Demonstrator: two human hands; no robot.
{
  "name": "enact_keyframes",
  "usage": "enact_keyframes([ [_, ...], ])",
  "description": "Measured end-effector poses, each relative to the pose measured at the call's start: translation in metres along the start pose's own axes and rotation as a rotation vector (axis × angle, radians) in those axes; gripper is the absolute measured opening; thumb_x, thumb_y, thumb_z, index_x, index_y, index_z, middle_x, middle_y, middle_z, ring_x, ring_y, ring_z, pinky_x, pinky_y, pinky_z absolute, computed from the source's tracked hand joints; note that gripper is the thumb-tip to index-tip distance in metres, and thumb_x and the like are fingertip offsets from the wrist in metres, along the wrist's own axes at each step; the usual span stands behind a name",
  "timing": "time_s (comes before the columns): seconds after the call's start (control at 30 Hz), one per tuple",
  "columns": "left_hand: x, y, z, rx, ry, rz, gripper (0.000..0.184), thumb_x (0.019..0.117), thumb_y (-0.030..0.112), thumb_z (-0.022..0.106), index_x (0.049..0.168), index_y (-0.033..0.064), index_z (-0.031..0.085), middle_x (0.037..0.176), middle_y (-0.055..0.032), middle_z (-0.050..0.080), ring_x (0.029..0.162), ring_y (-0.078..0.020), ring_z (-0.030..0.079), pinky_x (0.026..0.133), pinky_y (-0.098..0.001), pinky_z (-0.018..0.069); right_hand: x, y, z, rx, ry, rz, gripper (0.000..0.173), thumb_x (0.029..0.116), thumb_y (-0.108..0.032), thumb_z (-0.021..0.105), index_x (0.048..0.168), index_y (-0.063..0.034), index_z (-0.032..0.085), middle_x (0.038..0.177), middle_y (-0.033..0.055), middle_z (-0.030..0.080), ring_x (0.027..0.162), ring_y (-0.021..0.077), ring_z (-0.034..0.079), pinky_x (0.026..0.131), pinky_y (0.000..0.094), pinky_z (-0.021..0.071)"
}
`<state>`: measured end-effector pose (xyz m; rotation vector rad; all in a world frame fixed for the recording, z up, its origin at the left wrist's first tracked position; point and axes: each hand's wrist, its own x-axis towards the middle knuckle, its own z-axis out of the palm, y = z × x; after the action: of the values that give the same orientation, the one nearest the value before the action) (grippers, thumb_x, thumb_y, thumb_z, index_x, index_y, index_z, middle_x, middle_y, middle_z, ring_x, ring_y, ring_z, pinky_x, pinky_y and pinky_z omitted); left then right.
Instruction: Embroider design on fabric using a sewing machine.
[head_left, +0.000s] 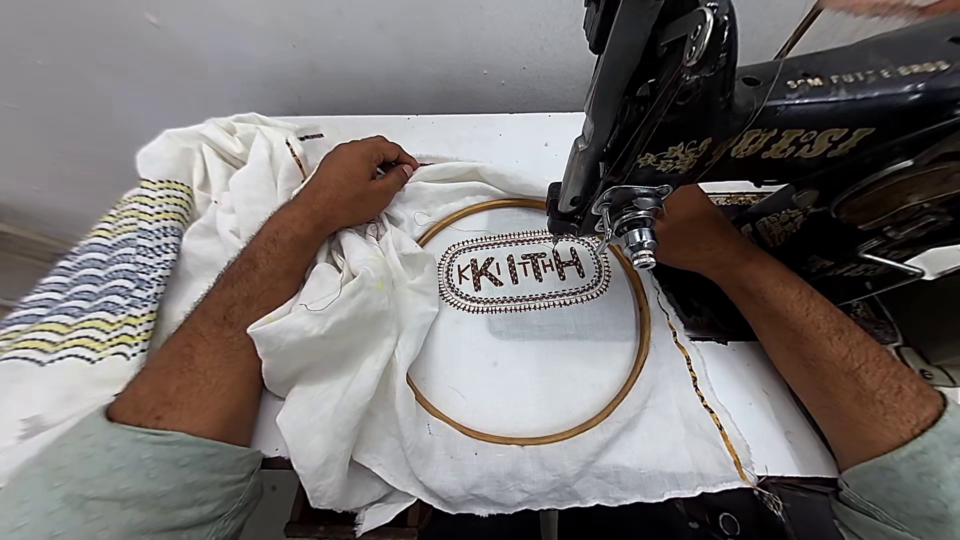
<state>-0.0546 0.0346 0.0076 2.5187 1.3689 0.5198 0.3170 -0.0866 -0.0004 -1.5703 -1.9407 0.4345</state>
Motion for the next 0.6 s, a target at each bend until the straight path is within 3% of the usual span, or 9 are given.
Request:
enact_keyframes([
  [0.6,-0.0006,0.0019,-0.0001,0.013,0.005,0.007,0.031,0.1093,0.02,0.047,0.118,0.0022,0.07,0.112,-0.0157,0.067,0.095,-0.0257,0.066,0.086,-0.049,0.0514,0.0009,0.0018,0.0014,-0.001,0.013,-0.024,0.017,0.1013,-0.018,0.063,0.089,-0.0081,0.069,0.075,-0.0041,0.06,0.066,-0.0029,0.051,0.064,0.0194,0.0435],
])
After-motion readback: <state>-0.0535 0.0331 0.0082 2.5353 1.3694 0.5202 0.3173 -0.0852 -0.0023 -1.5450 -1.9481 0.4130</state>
